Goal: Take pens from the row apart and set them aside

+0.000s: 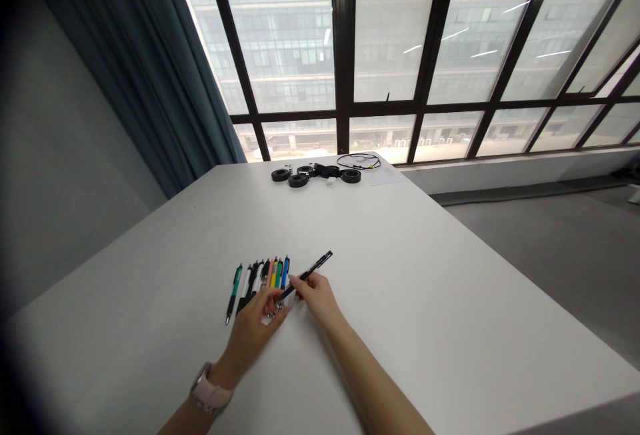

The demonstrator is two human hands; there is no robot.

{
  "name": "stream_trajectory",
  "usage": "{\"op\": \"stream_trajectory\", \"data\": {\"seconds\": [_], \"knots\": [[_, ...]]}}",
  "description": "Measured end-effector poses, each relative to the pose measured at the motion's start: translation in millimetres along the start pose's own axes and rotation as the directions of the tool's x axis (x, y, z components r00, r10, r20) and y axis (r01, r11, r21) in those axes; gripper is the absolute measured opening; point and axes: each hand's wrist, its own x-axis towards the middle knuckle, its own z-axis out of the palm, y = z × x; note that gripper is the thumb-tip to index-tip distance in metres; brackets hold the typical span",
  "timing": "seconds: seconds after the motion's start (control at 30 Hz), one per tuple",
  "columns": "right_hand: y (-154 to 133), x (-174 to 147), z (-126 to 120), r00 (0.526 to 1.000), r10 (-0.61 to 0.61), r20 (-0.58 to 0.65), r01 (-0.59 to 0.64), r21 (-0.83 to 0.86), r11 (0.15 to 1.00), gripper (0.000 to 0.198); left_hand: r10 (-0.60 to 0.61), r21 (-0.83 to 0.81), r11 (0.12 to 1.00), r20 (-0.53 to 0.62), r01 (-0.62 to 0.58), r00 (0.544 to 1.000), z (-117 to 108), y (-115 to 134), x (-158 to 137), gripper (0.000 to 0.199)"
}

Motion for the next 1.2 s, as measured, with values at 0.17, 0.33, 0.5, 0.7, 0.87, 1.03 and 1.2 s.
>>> {"op": "stream_trajectory", "data": {"seconds": [0.17, 0.33, 0.5, 0.7, 0.87, 1.03, 1.2], "knots": [[-1.7, -1.0, 0.2, 1.0, 0.005, 0.017, -0.005, 0.006, 1.0, 0.044, 0.094, 0.015, 0.995, 0.008, -0.094, 0.996, 1.7, -0.2, -0.1, 0.016], [-4.0, -3.7, 1.9, 1.0, 0.001, 0.028, -0.001, -0.009, 1.0, 0.042, 0.118, 0.01, 0.993, 0.027, -0.118, 0.993, -1.6, 2.5, -0.7, 0.021], [-0.9, -5.9, 6.4, 0.999, 0.027, 0.035, -0.028, 0.021, 0.999, 0.038, 0.07, -0.008, 0.998, 0.082, -0.069, 0.994, -0.9, 0.1, -3.5, 0.041], [3.0, -2.0, 3.3, 0.999, 0.024, 0.032, -0.025, 0.03, 0.999, 0.042, 0.026, 0.038, 0.999, 0.057, -0.028, 0.998, 0.6, 2.3, -3.2, 0.025], [0.2, -1.0, -0.4, 0.999, 0.013, 0.05, -0.014, 0.007, 1.0, 0.043, -0.02, 0.005, 1.0, 0.04, 0.02, 0.999, 1.7, 1.7, -2.5, 0.016], [-4.7, -4.7, -0.9, 0.999, 0.019, 0.032, -0.019, -0.004, 1.0, 0.047, 0.027, 0.009, 1.0, 0.058, -0.028, 0.998, -0.3, 2.5, -2.5, 0.02], [-2.2, -4.1, -0.8, 1.0, 0.019, 0.021, -0.019, -0.013, 1.0, 0.046, 0.051, 0.037, 0.998, 0.063, -0.054, 0.997, 0.1, 3.2, -3.5, 0.029]]}}
